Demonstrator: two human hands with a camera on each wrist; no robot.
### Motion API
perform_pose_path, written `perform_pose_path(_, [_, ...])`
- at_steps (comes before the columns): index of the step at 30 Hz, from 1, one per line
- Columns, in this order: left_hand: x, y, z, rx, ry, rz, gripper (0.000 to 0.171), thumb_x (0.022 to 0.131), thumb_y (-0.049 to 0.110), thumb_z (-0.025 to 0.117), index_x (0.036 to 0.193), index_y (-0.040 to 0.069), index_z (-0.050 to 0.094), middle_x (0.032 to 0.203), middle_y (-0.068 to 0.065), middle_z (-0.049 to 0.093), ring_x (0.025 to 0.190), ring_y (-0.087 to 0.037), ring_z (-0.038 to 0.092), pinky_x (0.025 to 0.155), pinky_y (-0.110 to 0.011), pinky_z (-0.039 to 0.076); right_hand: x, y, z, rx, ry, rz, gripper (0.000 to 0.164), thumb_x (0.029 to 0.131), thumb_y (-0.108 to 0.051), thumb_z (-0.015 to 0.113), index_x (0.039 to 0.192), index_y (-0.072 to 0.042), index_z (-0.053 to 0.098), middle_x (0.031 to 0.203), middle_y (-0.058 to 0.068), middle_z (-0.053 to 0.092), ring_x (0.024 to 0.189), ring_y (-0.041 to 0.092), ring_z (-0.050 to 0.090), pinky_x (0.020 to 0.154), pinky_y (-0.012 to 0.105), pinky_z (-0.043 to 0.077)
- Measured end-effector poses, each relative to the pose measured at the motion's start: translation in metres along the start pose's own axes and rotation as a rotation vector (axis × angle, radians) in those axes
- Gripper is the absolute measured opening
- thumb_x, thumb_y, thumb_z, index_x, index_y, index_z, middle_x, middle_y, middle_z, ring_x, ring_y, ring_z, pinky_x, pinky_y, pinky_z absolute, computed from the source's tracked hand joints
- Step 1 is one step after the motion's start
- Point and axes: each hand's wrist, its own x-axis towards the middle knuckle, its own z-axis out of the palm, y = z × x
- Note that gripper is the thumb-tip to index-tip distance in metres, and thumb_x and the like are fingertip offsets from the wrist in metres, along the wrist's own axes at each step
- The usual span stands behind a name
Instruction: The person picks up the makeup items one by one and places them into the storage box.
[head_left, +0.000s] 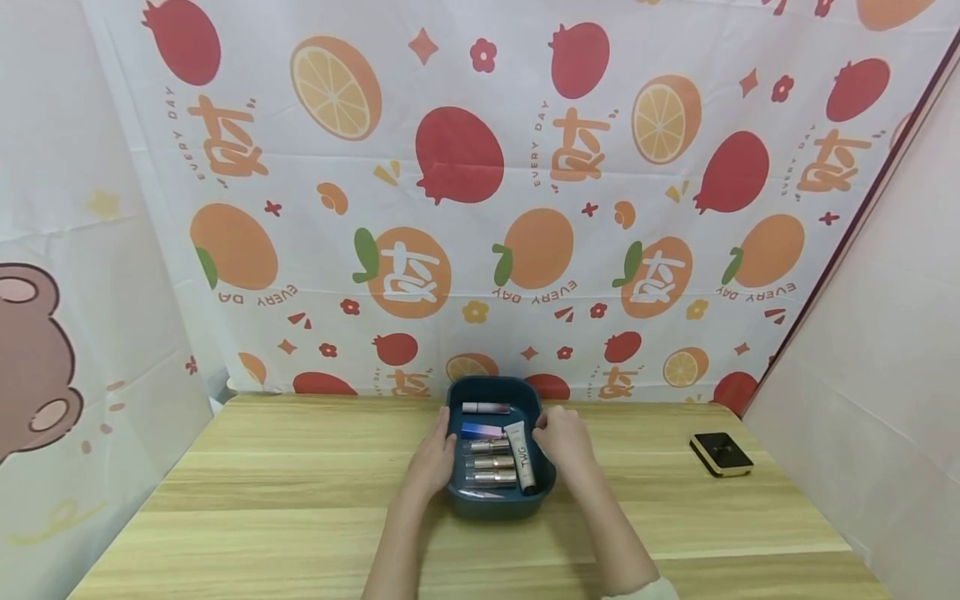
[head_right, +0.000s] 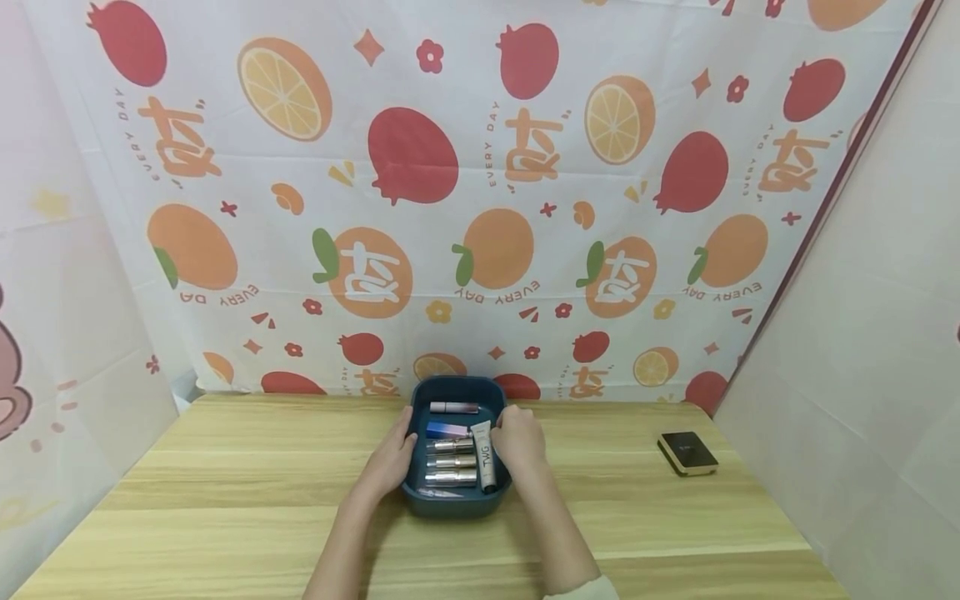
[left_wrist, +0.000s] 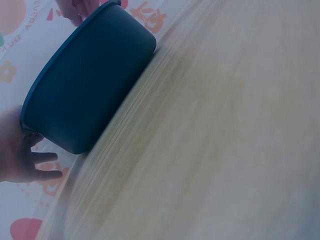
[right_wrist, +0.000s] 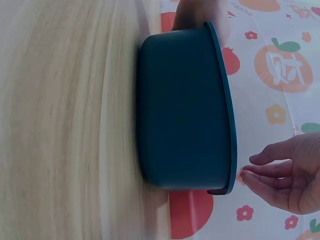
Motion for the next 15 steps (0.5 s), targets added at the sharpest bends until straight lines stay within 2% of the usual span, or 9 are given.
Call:
perform_pose_path(8, [0.0,0.001,0.0,-0.003,-0.001,-0.006,0.05,0.099,0.012,0.033,0.145,0.0,0.019,0.149,-0.017,0.017,0.134,-0.034,0.018,0.106,-0.047,0.017,-0.002,0.013,-0.003,0.063,0.03,0.006,0.007,0.08,-0.004,0.064,0.074,-0.004,0.067,0.067,0.004,0.06,0.058,0.016,0.054,0.054,0.028,0.05])
perform_pose_path(15, [0.0,0.001,0.0,-0.006,-0.007,-0.008,0.05,0.099,0.011,0.034,0.145,0.0,0.018,0.148,-0.019,0.017,0.133,-0.035,0.018,0.106,-0.048,0.017,0.0,0.029,-0.007,0.055,0.083,-0.006,0.009,0.079,-0.004,0.064,0.072,-0.004,0.067,0.064,0.003,0.059,0.056,0.017,0.051,0.052,0.029,0.047])
